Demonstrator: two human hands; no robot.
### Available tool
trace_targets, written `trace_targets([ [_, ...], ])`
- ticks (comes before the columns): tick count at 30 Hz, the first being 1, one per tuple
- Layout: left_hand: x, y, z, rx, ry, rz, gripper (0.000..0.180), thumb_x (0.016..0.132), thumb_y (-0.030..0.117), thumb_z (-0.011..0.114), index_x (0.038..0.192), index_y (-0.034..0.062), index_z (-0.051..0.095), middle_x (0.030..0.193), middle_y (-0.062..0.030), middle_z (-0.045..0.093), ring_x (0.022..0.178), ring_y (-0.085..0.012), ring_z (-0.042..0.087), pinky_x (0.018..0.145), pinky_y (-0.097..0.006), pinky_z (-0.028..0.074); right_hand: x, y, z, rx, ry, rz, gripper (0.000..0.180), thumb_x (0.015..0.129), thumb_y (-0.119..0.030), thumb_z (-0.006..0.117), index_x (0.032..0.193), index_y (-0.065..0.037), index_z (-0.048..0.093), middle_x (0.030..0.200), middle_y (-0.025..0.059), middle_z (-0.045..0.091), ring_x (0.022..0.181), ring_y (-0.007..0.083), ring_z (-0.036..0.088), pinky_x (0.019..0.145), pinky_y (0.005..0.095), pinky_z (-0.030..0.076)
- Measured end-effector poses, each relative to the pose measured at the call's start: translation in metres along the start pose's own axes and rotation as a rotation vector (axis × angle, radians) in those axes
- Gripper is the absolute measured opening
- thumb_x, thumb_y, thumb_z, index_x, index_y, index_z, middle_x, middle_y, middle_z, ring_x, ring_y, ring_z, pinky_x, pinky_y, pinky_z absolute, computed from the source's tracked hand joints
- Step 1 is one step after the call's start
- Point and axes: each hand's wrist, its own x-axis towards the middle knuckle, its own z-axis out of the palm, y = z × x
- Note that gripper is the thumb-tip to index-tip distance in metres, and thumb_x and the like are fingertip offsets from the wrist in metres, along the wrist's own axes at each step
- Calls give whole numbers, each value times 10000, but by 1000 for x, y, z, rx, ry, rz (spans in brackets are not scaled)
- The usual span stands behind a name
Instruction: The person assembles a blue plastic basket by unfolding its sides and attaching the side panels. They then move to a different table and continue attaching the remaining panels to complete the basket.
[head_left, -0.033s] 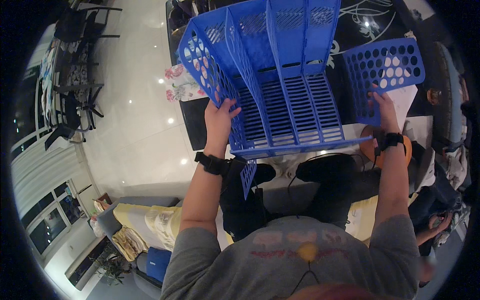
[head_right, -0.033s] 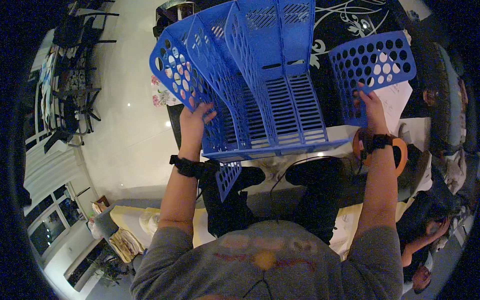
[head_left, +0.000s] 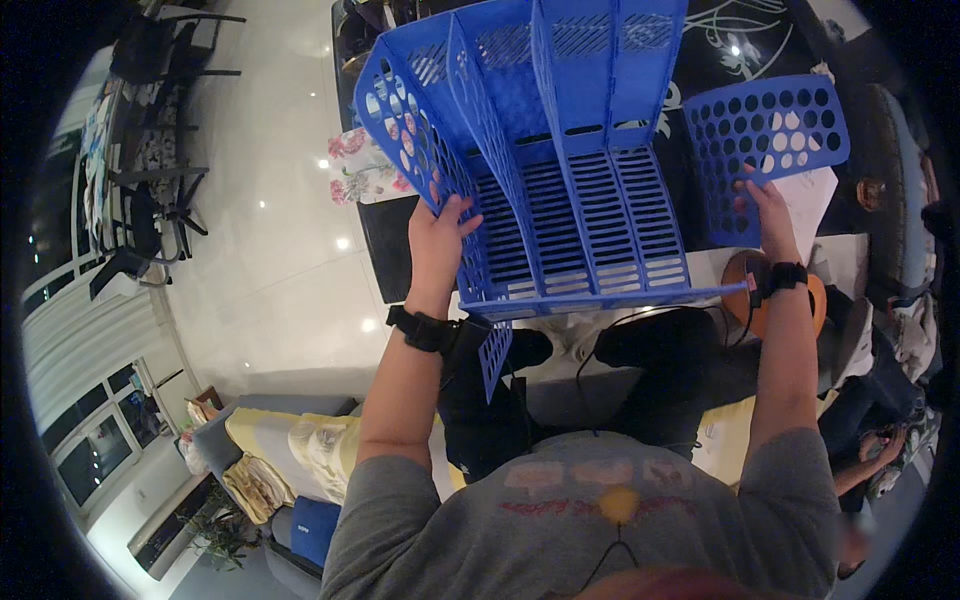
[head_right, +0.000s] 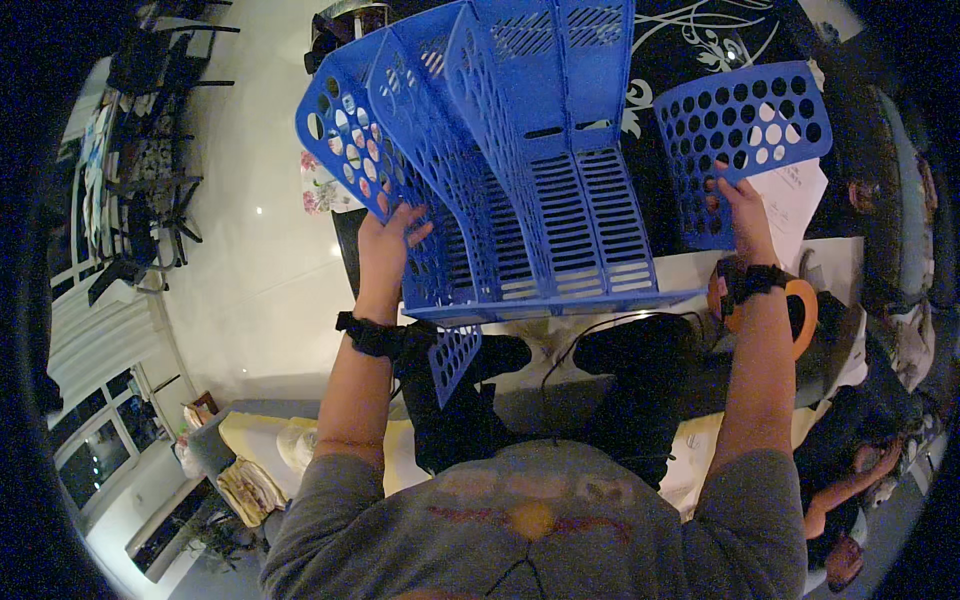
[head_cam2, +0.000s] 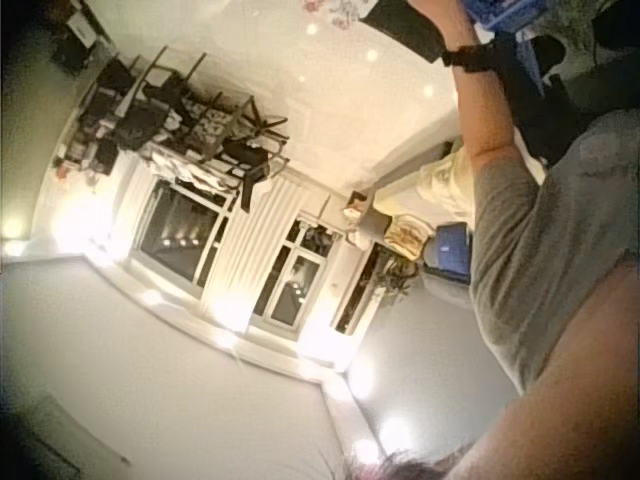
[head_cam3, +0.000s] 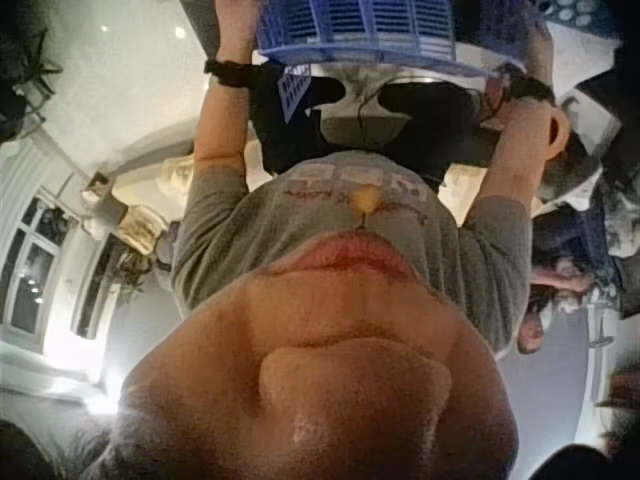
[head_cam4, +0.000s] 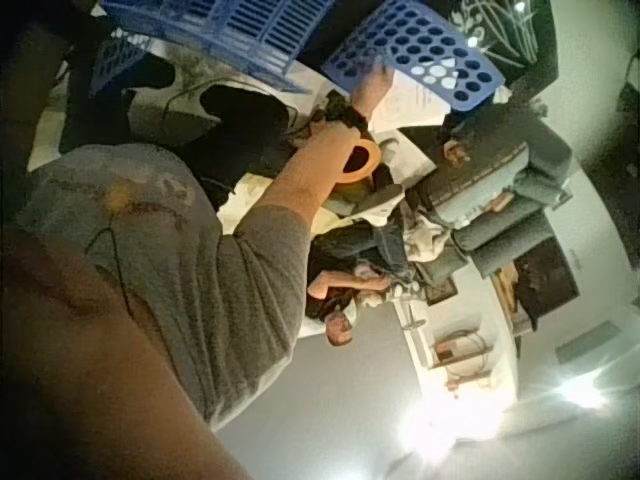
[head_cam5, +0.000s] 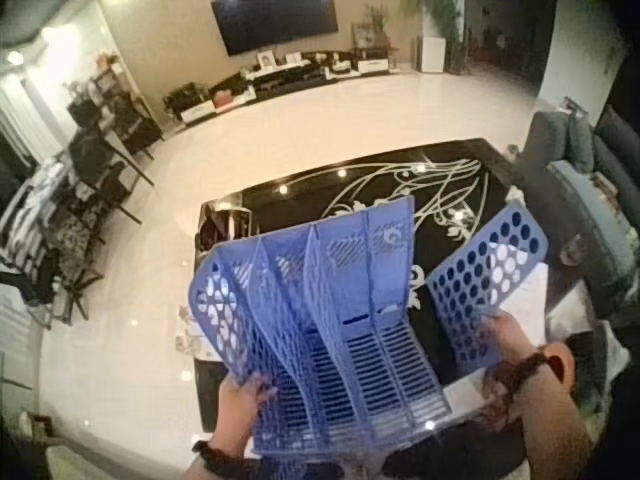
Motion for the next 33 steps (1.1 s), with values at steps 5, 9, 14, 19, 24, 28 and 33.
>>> trace_targets([
  [5,-1,3,0,67,-106,55,595,985,217,500,1467,-5,230,1299,-136,447,1082,-262,564,873,-388,524,52,39,12,270,-36,-3,217,929,-204,599,1084,-52,605,922,34,644,716,139,573,626,277,482],
  [9,-16,-3,-24,-39,-117,-3,539,986,308,507,1403,2,356,1237,-117,525,1091,-227,571,887,-377,518,80,76,10,131,51,-37,247,923,-255,614,977,-15,591,823,70,642,646,147,580,555,271,474],
  [14,-49,6,-48,217,-76,99,505,996,306,483,1374,-14,385,1235,-120,529,1103,-218,562,860,-326,541,105,99,-1,-78,92,-224,403,883,-367,645,848,35,635,717,89,647,665,155,633,602,288,479],
  [19,-83,31,-64,68,-54,296,606,979,234,520,1450,-32,246,1330,-216,394,1155,-330,544,860,-385,553,121,99,2,-508,245,-314,531,843,-496,629,955,22,670,820,156,694,763,244,663,725,333,494],
  [24,-108,61,-89,127,159,429,543,912,-12,406,1444,19,303,1338,-189,412,1138,-335,578,800,-370,572,129,90,-4,-630,203,-253,547,830,-502,644,999,18,659,882,181,694,795,281,670,743,361,513],
  [28,-116,74,-95,306,300,534,600,849,-45,416,1430,103,387,1336,-159,431,1037,-245,637,680,-271,542,110,71,-5,-711,303,-433,505,847,-407,678,1138,-5,587,830,74,649,581,137,581,466,262,450],
  [33,-127,61,-71,810,351,625,576,798,-14,457,1348,146,526,1238,-80,594,773,-96,583,590,-223,452,42,10,24,-513,70,-661,488,840,-382,689,1150,-11,625,985,151,691,894,231,662,786,315,511],
])
